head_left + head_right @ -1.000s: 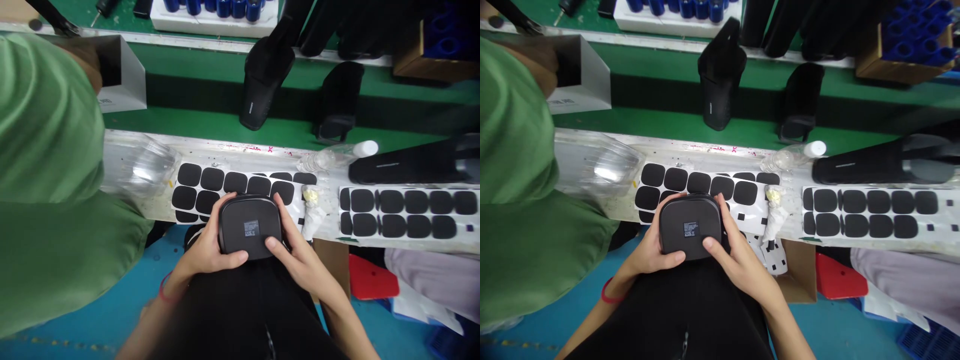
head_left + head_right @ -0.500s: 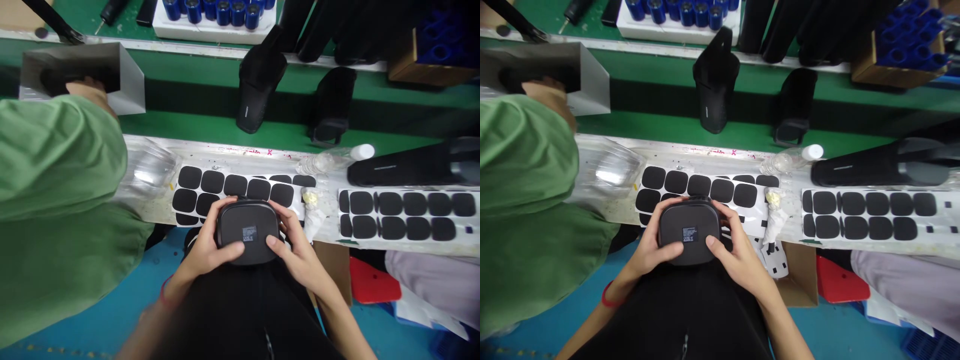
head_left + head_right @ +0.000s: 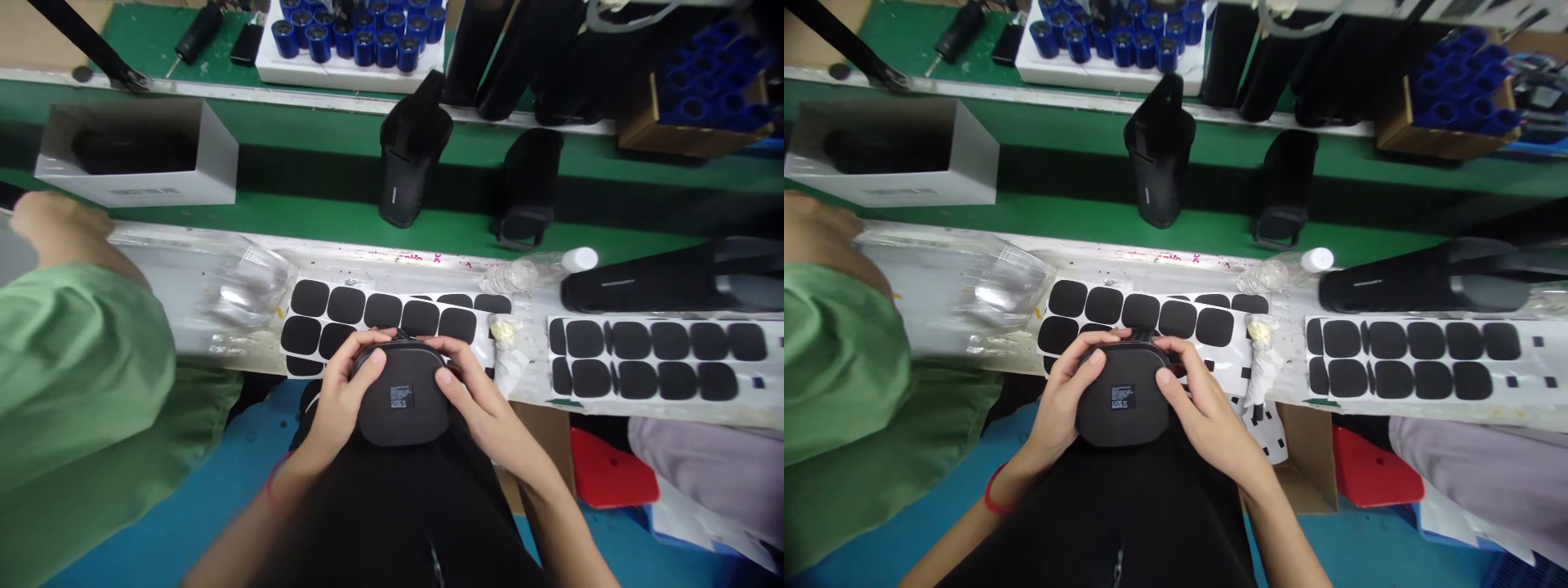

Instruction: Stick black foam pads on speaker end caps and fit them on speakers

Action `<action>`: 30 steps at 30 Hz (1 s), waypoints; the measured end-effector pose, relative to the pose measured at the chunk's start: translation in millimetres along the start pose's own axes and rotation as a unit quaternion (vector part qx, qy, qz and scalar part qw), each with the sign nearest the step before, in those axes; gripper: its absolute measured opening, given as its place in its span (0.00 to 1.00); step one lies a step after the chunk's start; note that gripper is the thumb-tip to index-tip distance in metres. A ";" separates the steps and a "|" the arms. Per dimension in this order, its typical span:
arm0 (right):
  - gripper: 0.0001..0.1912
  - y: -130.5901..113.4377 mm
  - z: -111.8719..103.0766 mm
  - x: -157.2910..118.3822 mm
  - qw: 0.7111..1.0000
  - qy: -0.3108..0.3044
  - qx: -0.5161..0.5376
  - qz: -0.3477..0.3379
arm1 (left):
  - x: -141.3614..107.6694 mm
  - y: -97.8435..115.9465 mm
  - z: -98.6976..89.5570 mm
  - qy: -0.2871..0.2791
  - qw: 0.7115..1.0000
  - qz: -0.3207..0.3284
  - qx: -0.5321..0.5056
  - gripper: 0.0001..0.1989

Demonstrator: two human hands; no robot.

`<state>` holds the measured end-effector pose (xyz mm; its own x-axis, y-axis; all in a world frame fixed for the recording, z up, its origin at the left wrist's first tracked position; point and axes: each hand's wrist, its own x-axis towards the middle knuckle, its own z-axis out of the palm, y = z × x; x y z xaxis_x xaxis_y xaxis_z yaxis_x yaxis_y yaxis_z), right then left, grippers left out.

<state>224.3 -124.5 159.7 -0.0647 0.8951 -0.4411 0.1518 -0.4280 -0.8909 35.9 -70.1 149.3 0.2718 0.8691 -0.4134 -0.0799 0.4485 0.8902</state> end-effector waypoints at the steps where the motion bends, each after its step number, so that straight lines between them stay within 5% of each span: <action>1: 0.24 4.6 -2.9 -5.1 0.999 -0.041 0.024 -0.002 | -3.4 -3.8 1.5 -0.006 1.000 -0.004 0.000 0.11; 4: 0.35 17.7 -0.3 -14.2 0.991 -0.097 0.095 -0.001 | -2.6 -1.2 1.7 -0.006 1.000 0.006 0.022 0.18; 6: 0.37 24.3 9.8 -14.1 0.990 -0.078 0.112 0.020 | 19.2 23.5 -14.1 0.013 0.997 0.041 0.069 0.26; 9: 0.39 26.3 26.4 -6.8 0.985 -0.037 0.153 0.075 | 86.7 92.9 -71.6 0.015 0.992 0.084 0.091 0.24; 10: 0.41 24.2 29.7 -3.2 0.976 -0.028 0.193 0.100 | 111.3 117.0 -94.2 0.048 0.990 0.093 0.090 0.37; 11: 0.43 20.9 31.2 0.5 0.961 -0.020 0.241 0.131 | 132.4 137.1 -114.0 0.045 0.981 0.144 0.122 0.38; 13: 0.48 12.0 29.2 7.6 0.929 -0.001 0.321 0.185 | 153.3 155.7 -135.2 0.069 0.960 0.228 0.145 0.28; 15: 0.44 3.5 22.9 13.3 0.915 0.015 0.350 0.200 | 138.6 139.7 -124.0 0.019 0.964 0.219 0.153 0.31; 19: 0.26 -2.0 10.2 16.7 0.915 0.028 0.369 0.163 | 47.1 45.8 -43.2 -0.085 0.962 0.208 0.157 0.29; 22: 0.32 -1.1 8.9 7.7 0.922 0.048 0.363 0.125 | 0.4 -7.6 2.2 -0.099 0.957 0.234 0.138 0.28; 25: 0.43 -4.4 15.2 -10.9 0.940 0.094 0.315 0.087 | -2.5 -16.8 15.4 -0.032 0.998 0.051 -0.003 0.34; 27: 0.47 -7.8 19.8 -21.5 0.948 0.110 0.291 0.064 | 7.5 -7.6 18.4 -0.040 0.989 -0.093 -0.111 0.41; 30: 0.52 -9.8 21.7 -23.4 0.954 0.120 0.270 0.051 | 22.6 8.1 27.6 -0.068 0.969 -0.158 -0.176 0.34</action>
<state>202.9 -144.0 176.5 0.1612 0.8201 -0.5491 -0.3883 -0.4588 -0.7992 67.9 -52.6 152.5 0.4570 0.6526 -0.6044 -0.2874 0.7514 0.5939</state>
